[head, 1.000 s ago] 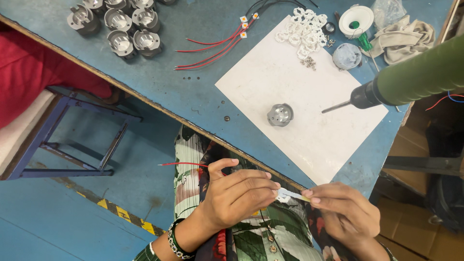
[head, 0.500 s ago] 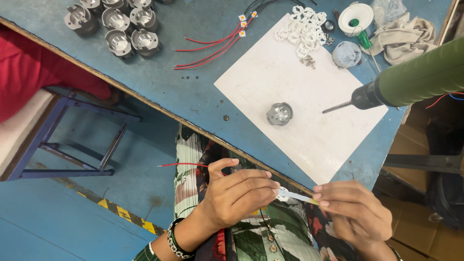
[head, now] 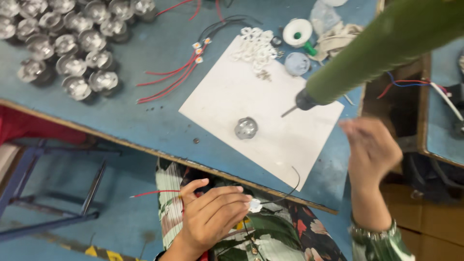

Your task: The person assembles small electronic light fixtures by inserting LED modules into metal housings, securing them with a hot glue gun, and attaching red and black wires. The person handles multiple units one at a time on a blue workbench.

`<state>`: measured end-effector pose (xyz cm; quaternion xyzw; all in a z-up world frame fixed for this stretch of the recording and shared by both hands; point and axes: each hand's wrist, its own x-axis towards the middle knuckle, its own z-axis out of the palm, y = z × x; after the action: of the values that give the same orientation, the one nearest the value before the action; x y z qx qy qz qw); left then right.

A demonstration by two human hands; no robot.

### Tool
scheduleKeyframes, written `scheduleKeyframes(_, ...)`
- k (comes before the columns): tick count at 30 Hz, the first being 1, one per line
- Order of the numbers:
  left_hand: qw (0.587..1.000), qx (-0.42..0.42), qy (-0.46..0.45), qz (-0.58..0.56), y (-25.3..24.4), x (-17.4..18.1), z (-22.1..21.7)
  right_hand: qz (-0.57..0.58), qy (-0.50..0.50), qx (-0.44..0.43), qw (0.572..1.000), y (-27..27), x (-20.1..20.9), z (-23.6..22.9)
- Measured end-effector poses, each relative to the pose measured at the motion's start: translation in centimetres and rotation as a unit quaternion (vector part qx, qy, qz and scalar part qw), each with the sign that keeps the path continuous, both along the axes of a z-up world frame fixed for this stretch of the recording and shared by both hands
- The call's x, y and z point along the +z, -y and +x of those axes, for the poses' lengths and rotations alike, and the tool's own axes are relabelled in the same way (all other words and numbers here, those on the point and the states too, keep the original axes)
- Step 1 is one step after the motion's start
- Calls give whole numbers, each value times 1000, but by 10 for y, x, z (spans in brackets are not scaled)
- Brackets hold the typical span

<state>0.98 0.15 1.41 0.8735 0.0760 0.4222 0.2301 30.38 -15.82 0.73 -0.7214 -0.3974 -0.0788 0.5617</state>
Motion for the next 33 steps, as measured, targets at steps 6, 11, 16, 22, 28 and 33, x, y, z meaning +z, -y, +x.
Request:
scheduleKeyframes(6,1000,-13,-5,-13,0,-3,3,-86,232,6,969,-64,-11,91)
scheduleKeyframes(11,999,7,-16,-34,2,-5,2,-124,208,33,970,-100,-33,120)
scheduleKeyframes(16,1000,16,-14,-20,-2,-4,0,-156,260,54,951,-116,-35,113)
scheduleKeyframes(22,1000,14,-9,-14,-8,-4,-1,-116,260,32,958,-69,20,31)
scheduleKeyframes(28,1000,1,-8,-19,-10,-5,7,-98,207,251,940,-20,29,-81)
scheduleKeyframes(33,1000,-10,0,-21,-4,-4,10,-91,196,244,945,-23,32,-99)
